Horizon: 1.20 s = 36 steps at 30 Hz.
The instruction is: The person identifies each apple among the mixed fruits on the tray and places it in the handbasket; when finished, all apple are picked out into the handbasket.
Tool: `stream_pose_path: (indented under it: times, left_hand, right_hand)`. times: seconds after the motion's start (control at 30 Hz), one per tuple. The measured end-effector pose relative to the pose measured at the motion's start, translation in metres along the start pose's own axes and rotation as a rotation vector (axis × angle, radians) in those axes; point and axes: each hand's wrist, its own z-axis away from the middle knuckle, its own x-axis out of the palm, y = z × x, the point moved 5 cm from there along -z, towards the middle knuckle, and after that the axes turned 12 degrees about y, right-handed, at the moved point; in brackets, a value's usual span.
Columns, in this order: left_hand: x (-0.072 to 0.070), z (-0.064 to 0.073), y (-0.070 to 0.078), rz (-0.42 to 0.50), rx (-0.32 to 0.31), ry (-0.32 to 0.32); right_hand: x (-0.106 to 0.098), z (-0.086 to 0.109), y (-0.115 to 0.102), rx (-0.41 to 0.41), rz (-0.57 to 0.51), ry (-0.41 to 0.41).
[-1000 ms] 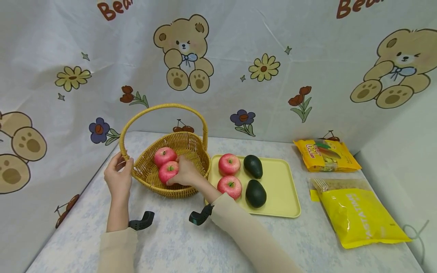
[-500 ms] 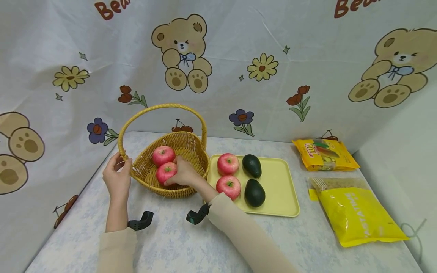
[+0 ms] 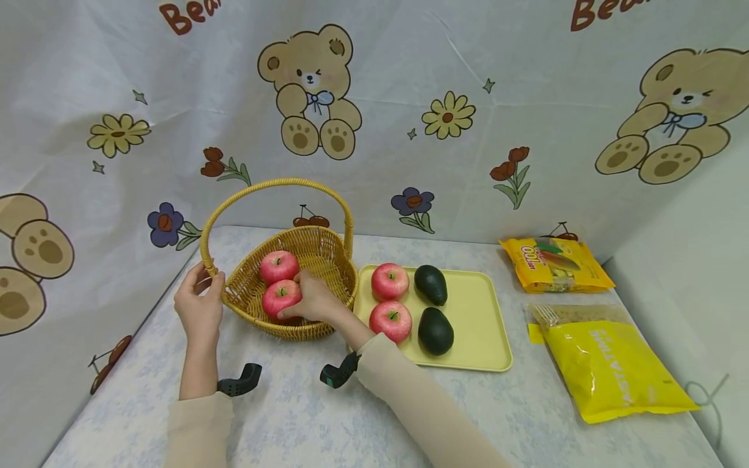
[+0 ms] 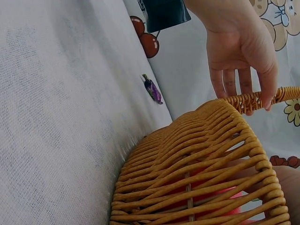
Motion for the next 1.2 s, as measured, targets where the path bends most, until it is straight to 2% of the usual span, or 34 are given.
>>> stream_pose_path:
  times: [0.33, 0.47, 0.63, 0.73, 0.9, 1.2]
  left_hand:
    - [0.0, 0.001, 0.0, 0.024, 0.003, 0.0]
    - [0.002, 0.002, 0.0, 0.026, 0.004, -0.009]
    - [0.003, 0.003, -0.001, 0.014, -0.004, -0.02]
    - [0.002, 0.002, -0.001, 0.013, -0.008, -0.017]
    - [0.002, 0.001, -0.001, 0.012, -0.007, -0.011]
    - [0.001, -0.001, -0.001, 0.008, -0.01, -0.009]
  right_hand:
    - [-0.001, 0.003, -0.002, -0.078, 0.038, 0.014]
    - [-0.008, 0.009, -0.005, -0.135, 0.045, 0.092]
    - [-0.022, 0.025, -0.012, -0.27, 0.021, 0.187]
    - [-0.036, 0.04, -0.018, -0.328, -0.018, 0.209]
    - [-0.069, 0.065, -0.019, -0.36, -0.098, 0.231]
    - [-0.134, 0.099, 0.006, -0.352, -0.102, 0.337]
